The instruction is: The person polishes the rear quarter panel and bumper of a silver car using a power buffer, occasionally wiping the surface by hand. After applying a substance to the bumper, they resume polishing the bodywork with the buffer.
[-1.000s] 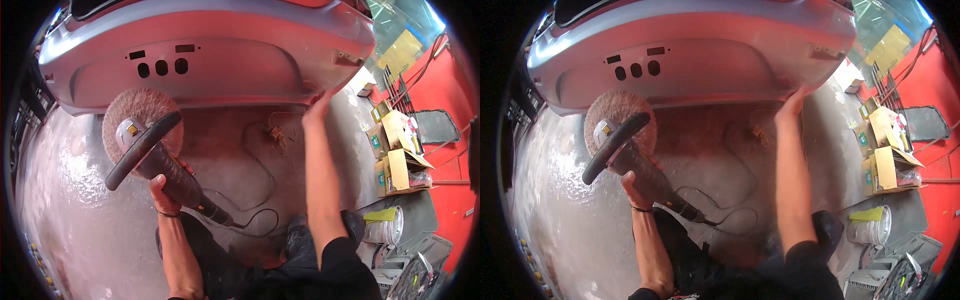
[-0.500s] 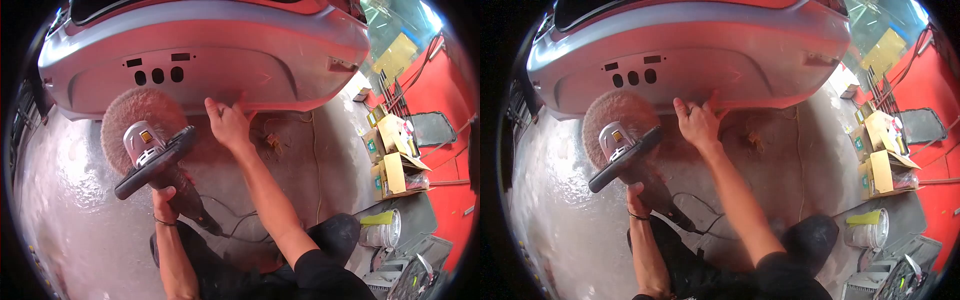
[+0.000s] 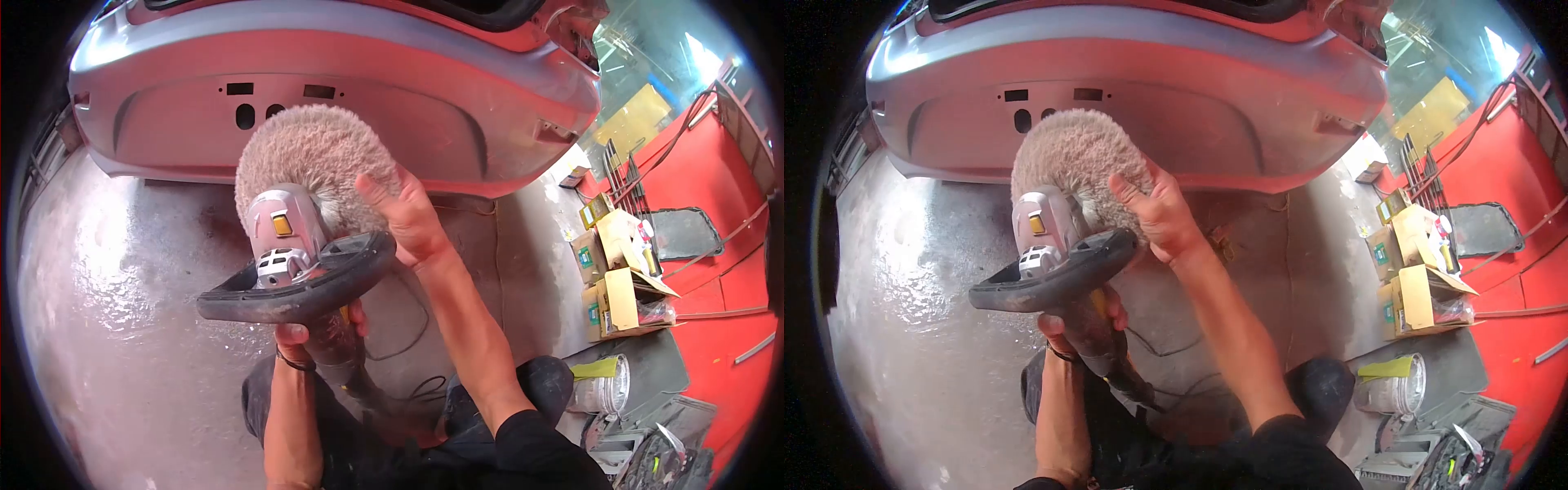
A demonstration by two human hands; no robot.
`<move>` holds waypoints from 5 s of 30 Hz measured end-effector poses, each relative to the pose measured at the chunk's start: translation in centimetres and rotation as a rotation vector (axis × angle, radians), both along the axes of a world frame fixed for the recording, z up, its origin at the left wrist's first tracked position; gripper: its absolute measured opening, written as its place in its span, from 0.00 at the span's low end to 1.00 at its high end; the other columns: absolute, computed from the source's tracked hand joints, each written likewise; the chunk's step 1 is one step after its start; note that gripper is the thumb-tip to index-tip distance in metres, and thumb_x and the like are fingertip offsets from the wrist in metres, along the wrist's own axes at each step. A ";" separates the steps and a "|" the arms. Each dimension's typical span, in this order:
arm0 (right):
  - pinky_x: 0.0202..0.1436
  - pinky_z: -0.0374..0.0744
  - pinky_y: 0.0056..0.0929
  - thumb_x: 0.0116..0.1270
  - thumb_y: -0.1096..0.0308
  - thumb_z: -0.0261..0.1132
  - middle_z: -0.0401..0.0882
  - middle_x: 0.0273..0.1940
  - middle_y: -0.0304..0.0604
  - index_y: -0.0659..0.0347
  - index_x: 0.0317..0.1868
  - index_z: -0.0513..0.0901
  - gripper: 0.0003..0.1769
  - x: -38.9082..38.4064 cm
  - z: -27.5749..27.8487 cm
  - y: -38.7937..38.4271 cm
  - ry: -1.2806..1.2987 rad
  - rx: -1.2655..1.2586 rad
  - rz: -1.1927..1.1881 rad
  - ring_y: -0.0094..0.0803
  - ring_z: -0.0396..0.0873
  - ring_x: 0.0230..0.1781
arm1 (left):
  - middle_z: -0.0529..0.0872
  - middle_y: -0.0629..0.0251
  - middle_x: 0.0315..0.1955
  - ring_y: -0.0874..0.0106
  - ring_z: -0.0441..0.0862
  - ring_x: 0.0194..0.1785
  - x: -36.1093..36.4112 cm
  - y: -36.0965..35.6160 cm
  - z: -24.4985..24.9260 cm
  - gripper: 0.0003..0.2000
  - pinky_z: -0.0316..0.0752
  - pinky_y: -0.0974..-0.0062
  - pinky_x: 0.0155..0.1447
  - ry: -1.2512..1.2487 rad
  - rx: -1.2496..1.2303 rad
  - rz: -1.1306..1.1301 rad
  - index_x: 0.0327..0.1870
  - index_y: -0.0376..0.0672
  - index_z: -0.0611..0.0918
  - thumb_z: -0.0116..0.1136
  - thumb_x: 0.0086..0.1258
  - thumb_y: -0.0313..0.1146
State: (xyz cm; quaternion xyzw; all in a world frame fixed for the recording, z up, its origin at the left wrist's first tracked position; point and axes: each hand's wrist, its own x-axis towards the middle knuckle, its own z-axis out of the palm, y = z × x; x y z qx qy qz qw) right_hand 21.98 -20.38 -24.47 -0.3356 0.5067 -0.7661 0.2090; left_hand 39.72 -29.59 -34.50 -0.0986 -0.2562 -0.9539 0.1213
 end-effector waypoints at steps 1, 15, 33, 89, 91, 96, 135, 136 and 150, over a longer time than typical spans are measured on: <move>0.71 0.83 0.38 0.84 0.61 0.73 0.87 0.70 0.43 0.62 0.76 0.80 0.27 -0.2 -0.2 -0.2 0.122 0.057 -0.069 0.33 0.84 0.69 | 0.88 0.41 0.38 0.50 0.89 0.35 0.1 -0.2 -0.2 0.56 0.88 0.55 0.40 0.000 -0.012 -0.012 0.75 0.28 0.74 0.83 0.47 0.58; 0.63 0.89 0.42 0.78 0.65 0.70 0.90 0.59 0.48 0.61 0.68 0.84 0.21 -0.6 -1.4 1.7 -0.476 -0.063 -0.074 0.41 0.91 0.56 | 0.86 0.43 0.38 0.51 0.87 0.37 -1.2 0.5 -2.0 0.51 0.86 0.55 0.43 -0.032 0.068 -0.194 0.69 0.28 0.77 0.79 0.44 0.54; 0.66 0.83 0.35 0.66 0.60 0.87 0.87 0.66 0.40 0.63 0.77 0.78 0.43 10.3 -17.3 10.3 -0.274 0.790 0.140 0.30 0.84 0.66 | 0.95 0.61 0.48 0.68 0.92 0.52 -6.1 0.3 -7.3 0.24 0.85 0.66 0.62 -0.266 -0.475 0.079 0.59 0.35 0.91 0.81 0.59 0.30; 0.52 0.89 0.48 0.57 0.61 0.82 0.94 0.42 0.57 0.60 0.56 0.89 0.26 5.5 -12.6 2.5 0.316 0.826 -0.647 0.56 0.94 0.49 | 0.92 0.50 0.43 0.58 0.95 0.42 -12.9 -2.4 -1.0 0.28 0.94 0.59 0.49 -0.114 -0.143 0.386 0.61 0.31 0.82 0.73 0.68 0.44; 0.52 0.89 0.50 0.57 0.60 0.81 0.94 0.42 0.57 0.59 0.55 0.88 0.26 5.4 -12.5 1.8 0.309 0.833 -0.607 0.60 0.93 0.49 | 0.92 0.50 0.43 0.58 0.95 0.43 -12.7 -3.1 -1.1 0.29 0.93 0.59 0.48 -0.093 -0.163 0.407 0.61 0.31 0.82 0.74 0.68 0.44; 0.52 0.89 0.45 0.58 0.61 0.82 0.94 0.43 0.55 0.60 0.57 0.88 0.27 4.7 -15.1 4.2 0.306 0.738 -0.686 0.51 0.95 0.48 | 0.92 0.52 0.43 0.57 0.94 0.43 -14.4 -0.4 -1.3 0.32 0.92 0.59 0.49 -0.063 -0.301 0.362 0.63 0.31 0.82 0.78 0.64 0.45; 0.52 0.88 0.42 0.59 0.66 0.78 0.95 0.45 0.50 0.65 0.52 0.89 0.21 5.7 -18.7 2.3 0.094 0.556 -0.457 0.41 0.93 0.48 | 0.93 0.56 0.46 0.62 0.93 0.45 -11.4 -1.9 -1.5 0.26 0.90 0.63 0.53 -0.183 -0.522 0.452 0.63 0.31 0.85 0.77 0.63 0.27; 0.52 0.87 0.39 0.60 0.70 0.77 0.95 0.44 0.48 0.67 0.52 0.89 0.20 5.7 -19.0 3.0 0.093 0.555 -0.504 0.33 0.93 0.47 | 0.93 0.57 0.46 0.64 0.93 0.46 -11.9 -1.3 -1.8 0.27 0.90 0.64 0.53 -0.178 -0.542 0.412 0.64 0.31 0.85 0.78 0.62 0.27; 0.52 0.87 0.41 0.59 0.68 0.79 0.95 0.43 0.49 0.64 0.55 0.89 0.23 4.5 -24.4 15.3 -0.050 0.560 -0.818 0.36 0.94 0.47 | 0.92 0.64 0.52 0.70 0.89 0.55 -18.6 11.7 -5.4 0.30 0.84 0.66 0.63 -0.143 -0.603 0.057 0.62 0.36 0.88 0.85 0.58 0.36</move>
